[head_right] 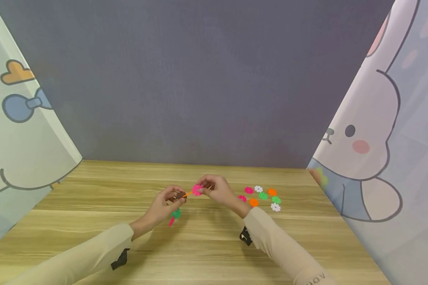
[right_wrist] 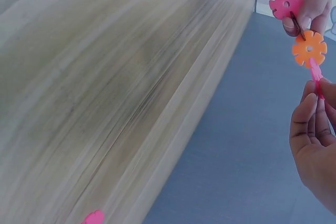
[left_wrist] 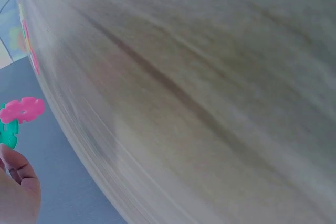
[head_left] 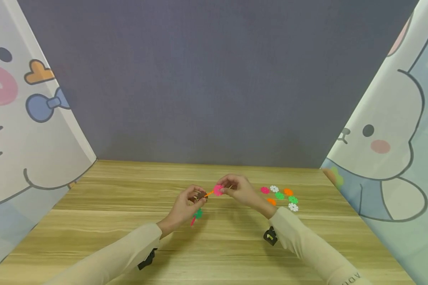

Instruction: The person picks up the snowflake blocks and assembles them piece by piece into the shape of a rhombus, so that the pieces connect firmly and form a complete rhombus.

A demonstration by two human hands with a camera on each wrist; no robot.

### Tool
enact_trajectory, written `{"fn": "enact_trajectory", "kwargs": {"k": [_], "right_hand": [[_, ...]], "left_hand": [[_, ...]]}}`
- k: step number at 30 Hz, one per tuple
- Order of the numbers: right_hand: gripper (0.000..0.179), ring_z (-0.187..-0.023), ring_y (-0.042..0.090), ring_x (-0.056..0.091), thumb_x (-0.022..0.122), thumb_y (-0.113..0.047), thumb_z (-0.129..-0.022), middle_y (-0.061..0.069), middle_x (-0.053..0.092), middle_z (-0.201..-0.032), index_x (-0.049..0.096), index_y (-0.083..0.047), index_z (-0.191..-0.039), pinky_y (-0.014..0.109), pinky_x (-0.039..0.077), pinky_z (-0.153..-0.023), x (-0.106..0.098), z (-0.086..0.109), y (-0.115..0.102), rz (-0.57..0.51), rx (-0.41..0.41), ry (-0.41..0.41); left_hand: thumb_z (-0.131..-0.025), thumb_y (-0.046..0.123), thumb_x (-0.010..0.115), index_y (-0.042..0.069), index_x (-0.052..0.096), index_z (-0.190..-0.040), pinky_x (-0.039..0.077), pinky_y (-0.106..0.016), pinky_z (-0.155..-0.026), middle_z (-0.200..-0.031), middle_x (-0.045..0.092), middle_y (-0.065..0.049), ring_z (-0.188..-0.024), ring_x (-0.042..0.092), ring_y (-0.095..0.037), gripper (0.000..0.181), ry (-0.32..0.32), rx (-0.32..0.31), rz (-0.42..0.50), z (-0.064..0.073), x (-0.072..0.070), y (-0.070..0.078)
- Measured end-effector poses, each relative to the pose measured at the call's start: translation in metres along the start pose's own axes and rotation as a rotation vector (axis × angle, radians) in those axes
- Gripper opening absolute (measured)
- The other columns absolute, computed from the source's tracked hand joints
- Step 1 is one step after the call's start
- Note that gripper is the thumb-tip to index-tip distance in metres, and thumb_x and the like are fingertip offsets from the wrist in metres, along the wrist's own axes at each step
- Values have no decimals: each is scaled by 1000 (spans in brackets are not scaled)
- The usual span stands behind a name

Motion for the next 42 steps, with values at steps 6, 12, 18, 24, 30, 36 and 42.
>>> {"fn": "enact_trajectory", "kwargs": {"k": [6, 12, 18, 24, 30, 36, 42], "right_hand": [[16, -76, 25, 61, 63, -2, -83, 15, 66, -85, 65, 1, -99, 21, 51, -62, 2, -1, 0, -7, -1, -4], [17, -75, 30, 63, 63, 3, -82, 18, 67, -86, 65, 4, -98, 22, 53, -65, 2, -2, -3, -21, -2, -23], [14, -71, 31, 61, 62, 5, -81, 13, 67, -82, 68, 1, -94, 24, 53, -61, 3, -2, -7, -4, 19, -31], [14, -68, 28, 62, 62, 5, -81, 14, 67, -82, 68, 2, -93, 31, 54, -60, 5, -3, -4, -10, 4, -31], [13, -70, 23, 62, 61, 8, -81, 19, 67, -85, 67, 7, -92, 21, 52, -60, 6, -1, -18, -6, 14, -21], [13, -70, 34, 60, 58, 14, -79, 25, 65, -84, 65, 13, -90, 23, 51, -59, 7, 1, -34, 8, 12, -7], [14, -69, 26, 60, 62, 11, -78, 17, 67, -81, 69, 5, -88, 20, 50, -58, 12, 0, -18, 38, 7, 29]], "left_hand": [[-87, 14, 63, 15, 58, -102, 43, -27, -70, -100, 69, -12, -79, 53, -15, 16, -12, -3, -2, 0, -1, 3], [-86, 12, 63, 14, 59, -102, 43, -23, -64, -96, 69, -9, -80, 54, -13, 17, -16, 2, -16, 0, -2, 3], [-85, 10, 64, 13, 60, -100, 42, -24, -64, -94, 69, -8, -83, 55, -14, 16, -22, -16, -4, 1, -2, 3], [-85, 10, 64, 11, 61, -100, 42, -23, -65, -94, 69, -7, -84, 54, -14, 15, -21, -39, 21, 1, -1, 1], [-86, 9, 63, 10, 60, -100, 42, -23, -65, -95, 69, -12, -83, 54, -15, 14, -23, -25, 11, 1, -2, 3], [-85, 9, 63, 12, 61, -100, 40, -23, -67, -94, 69, -7, -85, 52, -15, 15, -18, -32, -11, 1, -4, 5], [-85, 8, 64, 12, 61, -98, 39, -24, -65, -92, 69, -7, -82, 52, -14, 14, -18, -11, -29, 1, -4, 6]]}}
Point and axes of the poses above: each hand's wrist, its own z-axis away from the middle knuckle, its own x-axis out of the palm, y = z × x, the point moved 1 cm from there along -z, towards the middle knuckle
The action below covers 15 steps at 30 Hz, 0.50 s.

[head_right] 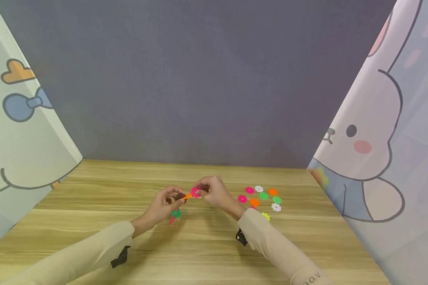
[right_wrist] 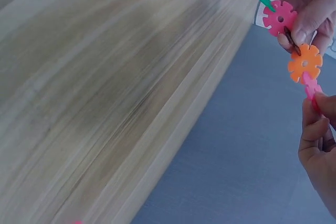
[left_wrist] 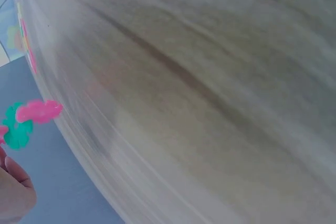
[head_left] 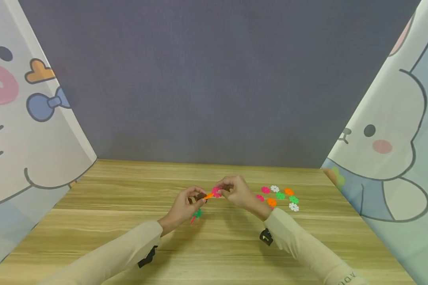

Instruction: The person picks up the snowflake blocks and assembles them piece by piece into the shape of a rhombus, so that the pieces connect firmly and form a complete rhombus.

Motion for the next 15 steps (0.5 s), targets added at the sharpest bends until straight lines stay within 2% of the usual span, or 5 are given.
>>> {"fn": "enact_trajectory", "kwargs": {"k": [4, 9, 15], "right_hand": [[14, -68, 23, 60, 63, 9, -79, 14, 67, -80, 70, 1, -88, 20, 49, -57, 1, 0, 6, -5, -28, -6], [13, -70, 26, 60, 62, 8, -80, 17, 67, -84, 68, 4, -91, 21, 51, -60, -1, -2, 6, -25, -55, -18], [20, -76, 29, 60, 58, 6, -84, 22, 65, -89, 63, 8, -103, 28, 51, -64, -10, -2, -16, 34, -42, -62]], "left_hand": [[-84, 9, 64, 12, 61, -97, 39, -23, -64, -91, 69, -5, -79, 51, -14, 14, -5, 8, -17, 0, 0, 0], [-85, 8, 64, 12, 60, -98, 39, -23, -64, -90, 69, -6, -79, 51, -14, 14, -10, -6, -11, 0, 0, 2], [-86, 11, 62, 8, 58, -101, 41, -24, -65, -95, 68, -11, -78, 56, -14, 16, -12, -23, 35, -4, -2, -2]]}}
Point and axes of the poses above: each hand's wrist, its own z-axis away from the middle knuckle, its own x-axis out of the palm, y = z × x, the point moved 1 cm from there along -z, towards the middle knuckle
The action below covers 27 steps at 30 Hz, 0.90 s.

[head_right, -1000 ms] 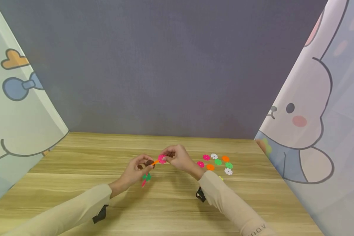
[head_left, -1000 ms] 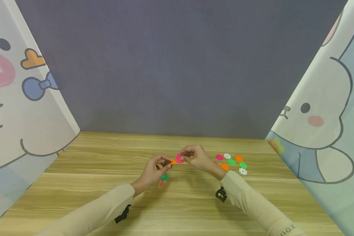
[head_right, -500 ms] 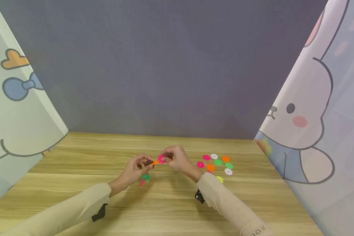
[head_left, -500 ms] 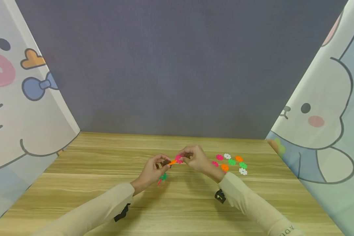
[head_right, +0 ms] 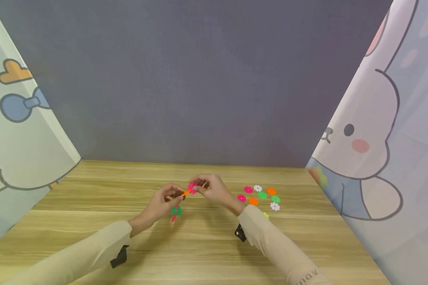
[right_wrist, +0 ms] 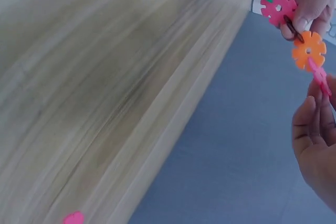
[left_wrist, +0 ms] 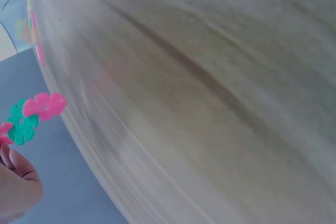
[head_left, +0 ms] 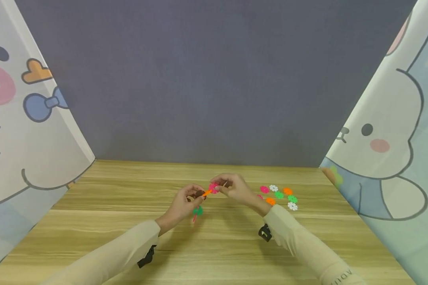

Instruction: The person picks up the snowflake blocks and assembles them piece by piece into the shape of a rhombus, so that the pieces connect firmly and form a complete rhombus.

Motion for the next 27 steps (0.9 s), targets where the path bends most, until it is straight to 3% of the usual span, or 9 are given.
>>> {"fn": "enact_trajectory", "kwargs": {"k": [3, 8, 17, 27], "right_hand": [[24, -82, 22, 60, 61, -3, -86, 15, 65, -93, 62, 0, -109, 28, 49, -66, -5, 0, 10, 26, 2, 3], [24, -83, 16, 60, 64, -8, -85, 5, 65, -92, 63, -7, -109, 25, 47, -65, -18, 5, 47, 106, 16, 36], [22, -83, 19, 58, 64, 1, -81, 15, 63, -95, 63, 0, -104, 22, 44, -61, -42, 32, 87, 256, 140, 27], [27, -93, 24, 57, 56, 7, -82, 15, 62, -104, 60, 4, -108, 35, 50, -78, -58, 57, 121, 276, 302, -57]], "left_hand": [[-87, 10, 62, 7, 58, -102, 44, -25, -66, -98, 68, -15, -75, 57, -15, 17, 7, -22, 27, -1, -4, -3], [-86, 10, 63, 7, 58, -102, 47, -26, -66, -98, 69, -12, -77, 56, -15, 18, 42, -80, 67, 0, -11, -5], [-83, 9, 67, 4, 59, -101, 45, -23, -62, -97, 69, -12, -77, 53, -16, 20, 49, -90, 78, 1, -15, -6], [-82, 9, 67, 4, 58, -101, 46, -23, -65, -98, 68, -13, -75, 54, -15, 21, 34, -79, 78, 2, -14, -6]]}}
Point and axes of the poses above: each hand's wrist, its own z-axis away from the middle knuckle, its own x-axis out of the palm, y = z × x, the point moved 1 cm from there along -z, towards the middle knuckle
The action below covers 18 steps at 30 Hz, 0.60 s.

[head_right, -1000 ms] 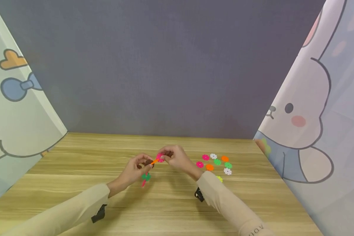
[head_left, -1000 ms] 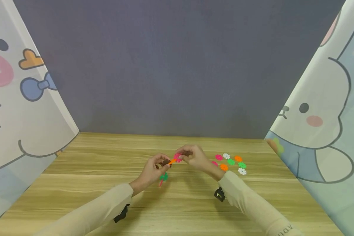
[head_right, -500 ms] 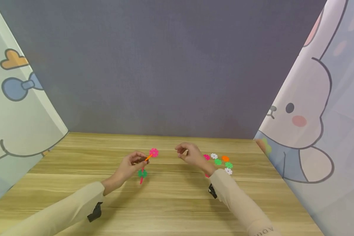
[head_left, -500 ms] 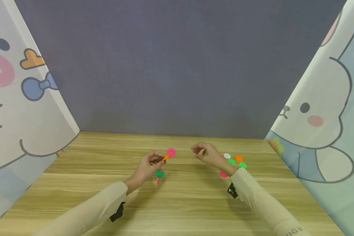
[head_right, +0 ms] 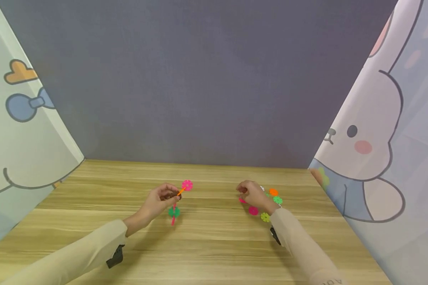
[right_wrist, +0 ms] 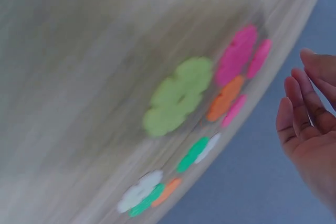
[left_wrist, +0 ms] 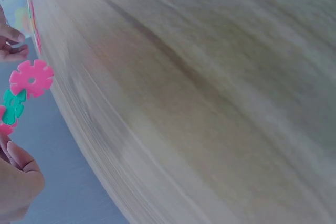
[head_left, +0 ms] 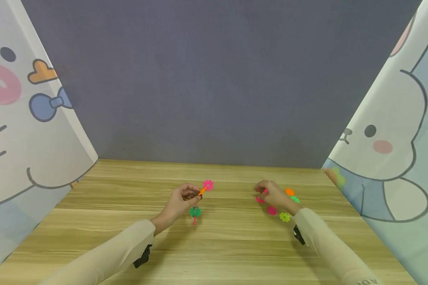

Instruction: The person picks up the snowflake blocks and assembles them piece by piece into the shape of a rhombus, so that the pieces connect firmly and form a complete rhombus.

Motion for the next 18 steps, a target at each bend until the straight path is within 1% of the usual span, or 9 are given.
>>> {"fn": "enact_trajectory", "kwargs": {"k": [4, 8, 10, 12, 14, 17, 18], "right_hand": [[30, -92, 23, 58, 58, 9, -78, 12, 62, -101, 61, 3, -107, 36, 51, -78, 0, 4, 8, 24, 28, -23], [28, -91, 22, 60, 66, 3, -76, 9, 63, -100, 62, 1, -104, 36, 51, -79, 2, 4, 13, 73, 34, -31], [26, -90, 22, 60, 67, 1, -77, 9, 64, -99, 63, 0, -103, 36, 52, -78, 3, 5, 14, 94, 31, -34], [24, -89, 21, 61, 67, 1, -77, 8, 64, -97, 64, 0, -101, 35, 52, -78, 4, 5, 14, 109, 33, -31], [23, -88, 21, 61, 67, 1, -77, 8, 63, -96, 64, 0, -100, 35, 52, -76, 5, 5, 15, 126, 19, -29], [23, -85, 18, 59, 70, 0, -75, 5, 62, -93, 65, -3, -97, 32, 51, -75, 5, 4, 15, 131, 34, -12], [22, -83, 17, 58, 70, 1, -75, 5, 61, -92, 65, -3, -96, 31, 51, -73, 4, 3, 15, 134, 26, -7]], "left_hand": [[-83, 8, 66, 1, 57, -101, 45, -22, -63, -97, 68, -15, -73, 53, -14, 21, -10, 26, 7, 1, 0, 1], [-84, 3, 63, -2, 56, -101, 45, -21, -60, -96, 66, -19, -71, 52, -13, 19, -19, 32, 8, 6, 0, 12], [-84, 2, 63, -3, 56, -100, 45, -21, -60, -96, 66, -21, -71, 52, -14, 19, -26, 25, 11, 9, 0, 19], [-83, 1, 63, -3, 56, -100, 45, -22, -60, -97, 65, -22, -71, 52, -15, 19, -31, 18, 11, 11, 0, 21], [-83, 2, 63, -2, 56, -101, 45, -21, -61, -97, 66, -20, -72, 52, -15, 20, -35, 11, 13, 9, 1, 19], [-83, 5, 65, 0, 57, -102, 45, -22, -61, -97, 67, -17, -73, 52, -14, 21, -35, 9, 18, 6, 1, 11], [-83, 7, 65, 1, 57, -103, 45, -22, -61, -97, 67, -16, -73, 52, -14, 22, -35, 8, 17, 5, 1, 8]]}}
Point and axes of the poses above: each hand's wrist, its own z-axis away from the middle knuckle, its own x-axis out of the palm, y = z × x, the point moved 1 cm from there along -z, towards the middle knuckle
